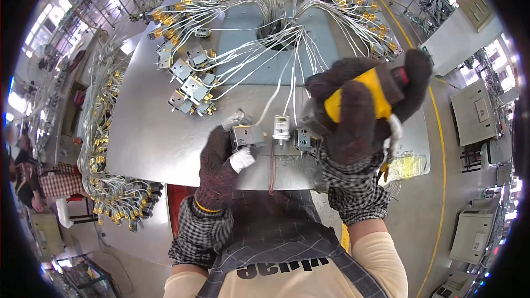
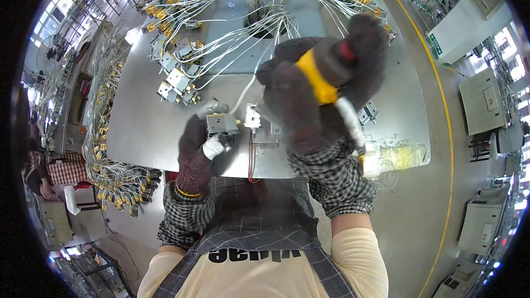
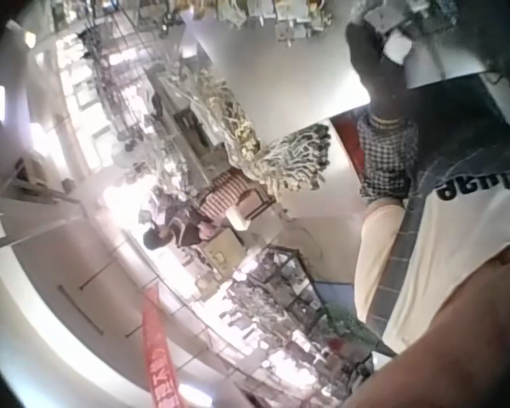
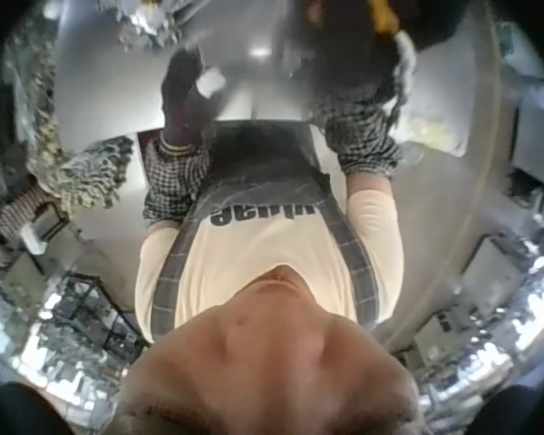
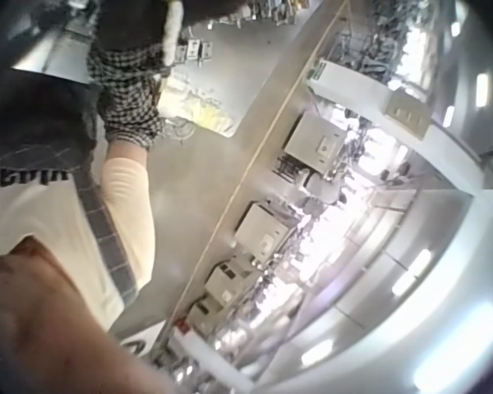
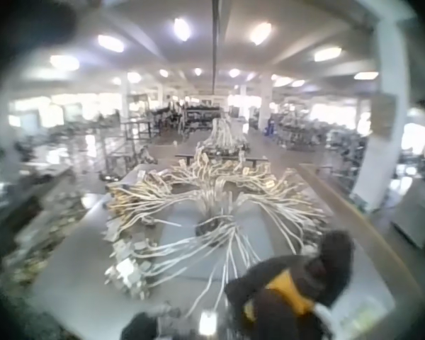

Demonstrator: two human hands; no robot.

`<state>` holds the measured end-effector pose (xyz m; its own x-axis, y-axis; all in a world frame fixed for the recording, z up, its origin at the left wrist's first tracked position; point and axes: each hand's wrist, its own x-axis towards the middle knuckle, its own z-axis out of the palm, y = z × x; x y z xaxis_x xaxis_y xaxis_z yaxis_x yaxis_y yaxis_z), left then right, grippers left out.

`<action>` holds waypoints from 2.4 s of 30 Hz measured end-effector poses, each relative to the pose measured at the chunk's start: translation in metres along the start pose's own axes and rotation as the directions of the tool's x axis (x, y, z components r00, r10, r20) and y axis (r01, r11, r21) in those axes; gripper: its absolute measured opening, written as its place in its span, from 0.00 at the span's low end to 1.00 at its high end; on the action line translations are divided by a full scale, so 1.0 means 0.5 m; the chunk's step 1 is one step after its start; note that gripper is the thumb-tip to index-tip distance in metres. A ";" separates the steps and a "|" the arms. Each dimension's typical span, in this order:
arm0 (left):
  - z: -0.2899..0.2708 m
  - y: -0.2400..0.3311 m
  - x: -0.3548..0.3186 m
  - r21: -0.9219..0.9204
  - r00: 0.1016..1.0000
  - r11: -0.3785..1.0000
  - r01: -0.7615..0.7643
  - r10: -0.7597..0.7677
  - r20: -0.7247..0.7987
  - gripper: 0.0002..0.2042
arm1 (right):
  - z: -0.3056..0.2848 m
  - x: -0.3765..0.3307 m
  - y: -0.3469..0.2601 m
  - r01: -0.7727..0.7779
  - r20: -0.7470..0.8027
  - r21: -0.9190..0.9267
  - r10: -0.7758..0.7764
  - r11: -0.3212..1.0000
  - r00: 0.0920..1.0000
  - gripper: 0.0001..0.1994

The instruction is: Installing a wiring harness assembly onto a metal base using a powered screwdriver.

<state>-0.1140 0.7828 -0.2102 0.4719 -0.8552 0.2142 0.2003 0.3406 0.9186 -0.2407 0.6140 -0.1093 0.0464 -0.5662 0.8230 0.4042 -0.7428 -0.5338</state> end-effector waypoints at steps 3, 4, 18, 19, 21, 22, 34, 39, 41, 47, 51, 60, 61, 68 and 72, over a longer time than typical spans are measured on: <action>0.056 0.026 0.046 0.472 0.985 0.869 -0.148 0.088 0.147 0.34 | -0.014 0.032 -0.032 -0.098 0.050 0.236 0.089 0.967 0.995 0.32; 0.079 0.046 0.074 0.767 0.957 0.575 -0.284 0.122 0.263 0.32 | -0.018 0.035 -0.028 -0.077 -0.101 0.216 0.100 0.973 0.990 0.24; 0.078 0.087 0.147 0.900 0.942 0.413 -0.143 -0.224 0.252 0.28 | 0.002 0.003 -0.021 -0.264 0.104 0.273 0.244 0.925 0.964 0.35; 0.078 0.087 0.144 0.903 0.936 0.415 -0.109 -0.264 0.234 0.29 | 0.004 -0.003 -0.017 -0.199 0.124 0.197 0.177 0.960 0.976 0.38; 0.075 0.092 0.139 0.907 0.929 0.415 -0.071 -0.304 0.212 0.30 | -0.006 -0.006 -0.004 -0.015 0.234 -0.029 0.022 0.999 0.972 0.38; 0.077 0.099 0.142 0.897 0.916 0.426 -0.118 -0.303 0.264 0.33 | 0.005 -0.013 -0.015 -0.014 0.236 -0.032 0.021 0.999 0.972 0.38; -0.077 0.154 0.168 0.981 0.972 -0.061 -0.184 -0.158 0.173 0.30 | 0.015 -0.021 -0.014 -0.150 0.140 0.501 0.091 0.852 0.986 0.32; -0.029 0.089 0.121 0.058 0.969 0.996 0.070 -0.082 0.233 0.31 | -0.005 -0.023 -0.035 -0.596 0.006 0.369 0.640 0.713 0.769 0.31; -0.029 0.078 0.100 -0.023 0.978 0.994 0.105 -0.100 0.181 0.31 | 0.001 -0.009 -0.031 -0.425 0.163 -0.071 0.431 0.902 0.887 0.32; 0.092 0.061 0.132 0.650 0.909 0.648 -0.398 0.181 0.376 0.30 | 0.024 0.043 -0.051 -0.076 -0.116 0.469 0.146 0.880 0.982 0.34; -0.005 0.076 0.135 0.662 0.957 0.738 -0.128 -0.083 0.277 0.28 | 0.011 0.029 0.004 0.058 -0.096 0.390 -0.022 0.919 0.995 0.37; -0.029 0.098 0.131 0.224 0.981 0.974 0.017 -0.059 0.184 0.31 | -0.031 0.038 -0.012 -0.112 0.093 0.569 0.071 0.814 0.993 0.35; -0.031 0.091 0.126 0.066 0.975 0.994 0.087 -0.099 0.197 0.30 | -0.031 0.038 -0.006 -0.109 0.107 0.622 0.054 0.775 0.993 0.35; 0.051 0.092 0.134 0.817 0.903 0.430 -0.384 -0.010 0.430 0.26 | -0.043 0.043 0.022 -0.005 0.043 0.559 -0.022 0.829 0.999 0.34; 0.062 0.074 0.151 0.776 0.884 0.481 -0.408 -0.004 0.467 0.28 | 0.006 0.044 -0.026 0.000 -0.190 0.510 0.112 0.860 0.975 0.34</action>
<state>-0.0976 0.7188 -0.1499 0.0155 -0.9401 0.3406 -0.7626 0.2092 0.6121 -0.2421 0.6121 -0.0838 -0.0825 -0.7034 0.7060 0.8138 -0.4564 -0.3597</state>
